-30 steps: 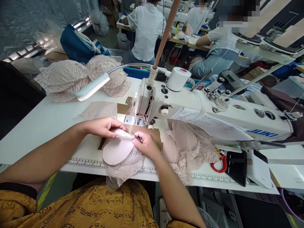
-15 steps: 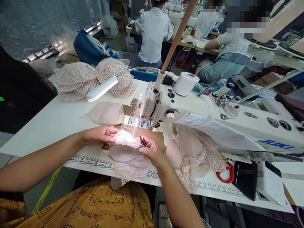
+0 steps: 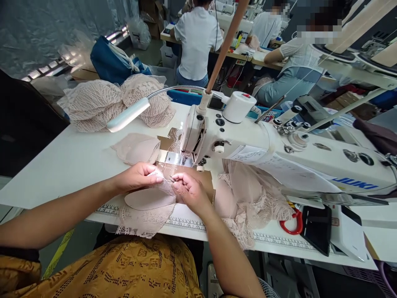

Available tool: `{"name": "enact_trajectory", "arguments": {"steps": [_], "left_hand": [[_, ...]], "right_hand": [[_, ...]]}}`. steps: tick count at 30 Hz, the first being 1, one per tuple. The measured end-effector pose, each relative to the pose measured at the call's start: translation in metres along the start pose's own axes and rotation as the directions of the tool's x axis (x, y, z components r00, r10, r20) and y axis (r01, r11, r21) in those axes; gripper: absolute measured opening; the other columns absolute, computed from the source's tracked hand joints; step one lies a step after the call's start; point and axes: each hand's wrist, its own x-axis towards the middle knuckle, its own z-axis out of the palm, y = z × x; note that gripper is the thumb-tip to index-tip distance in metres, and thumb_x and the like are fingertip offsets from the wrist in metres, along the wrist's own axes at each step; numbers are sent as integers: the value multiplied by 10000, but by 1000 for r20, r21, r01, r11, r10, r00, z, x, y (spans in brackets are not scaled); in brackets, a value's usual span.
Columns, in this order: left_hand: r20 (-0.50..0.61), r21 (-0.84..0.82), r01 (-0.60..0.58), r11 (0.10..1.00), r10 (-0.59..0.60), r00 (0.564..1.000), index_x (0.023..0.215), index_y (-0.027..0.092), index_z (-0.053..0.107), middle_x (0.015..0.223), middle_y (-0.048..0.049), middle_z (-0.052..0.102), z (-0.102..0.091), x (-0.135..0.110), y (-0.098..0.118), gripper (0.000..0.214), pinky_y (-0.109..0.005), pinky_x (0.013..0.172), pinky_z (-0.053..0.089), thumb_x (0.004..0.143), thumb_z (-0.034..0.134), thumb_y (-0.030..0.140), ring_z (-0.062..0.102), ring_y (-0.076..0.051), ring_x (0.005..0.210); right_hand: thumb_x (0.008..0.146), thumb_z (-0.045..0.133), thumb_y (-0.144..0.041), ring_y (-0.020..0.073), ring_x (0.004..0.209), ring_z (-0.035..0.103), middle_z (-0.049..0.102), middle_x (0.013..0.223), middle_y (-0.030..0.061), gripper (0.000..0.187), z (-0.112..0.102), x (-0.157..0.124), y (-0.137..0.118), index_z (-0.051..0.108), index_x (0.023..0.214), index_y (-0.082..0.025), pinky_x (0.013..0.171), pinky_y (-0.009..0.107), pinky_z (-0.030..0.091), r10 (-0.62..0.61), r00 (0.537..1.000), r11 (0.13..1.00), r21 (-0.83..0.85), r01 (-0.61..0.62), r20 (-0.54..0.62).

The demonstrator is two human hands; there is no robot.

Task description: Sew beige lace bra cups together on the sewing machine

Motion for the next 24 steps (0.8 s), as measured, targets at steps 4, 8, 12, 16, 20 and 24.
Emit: {"name": "enact_trajectory", "arguments": {"steps": [4,8,12,16,20,24], "left_hand": [[61,54,-24,998,21,998,724,115,620,600,27,464,8,3,-1,328,-221,522,270,838,664,419,383,-88,560],[81,25,-32,999,30,996,622,130,506,576,43,375,14,4,-3,402,-225,512,199,834,662,434,314,-74,543],[98,29,-33,999,30,995,608,136,473,581,48,336,14,6,-7,436,-228,507,169,838,654,459,277,-67,539],[97,43,-34,998,29,995,596,143,458,573,48,340,14,9,-10,456,-232,498,171,831,667,474,285,-69,531],[92,175,-82,981,67,994,695,133,591,609,13,463,13,4,-2,402,-235,514,288,858,614,500,407,-104,562],[-89,629,-136,766,245,966,812,155,686,726,-35,624,-6,-4,18,337,-265,633,417,859,597,476,556,-167,681]], "right_hand": [[887,587,-458,184,818,623,657,946,51,313,4,1,0,622,1079,-214,710,304,504,-35,999,998,-58,35,9],[882,599,-415,189,841,636,687,968,52,260,6,2,-1,642,1038,-212,744,312,505,-73,997,989,-129,73,6],[873,606,-378,185,811,650,702,916,46,207,9,3,-1,653,974,-203,721,304,504,-107,994,987,-125,104,-24],[878,606,-369,182,799,646,701,871,33,174,12,5,-1,669,918,-212,718,305,496,-129,989,979,-167,117,-67],[881,590,-393,188,799,644,694,881,42,197,9,6,2,656,910,-209,709,311,507,-111,985,988,-125,94,-131],[858,613,-425,203,828,640,680,937,53,297,6,0,4,618,1076,-223,752,333,516,-177,958,962,-244,120,-227]]}}
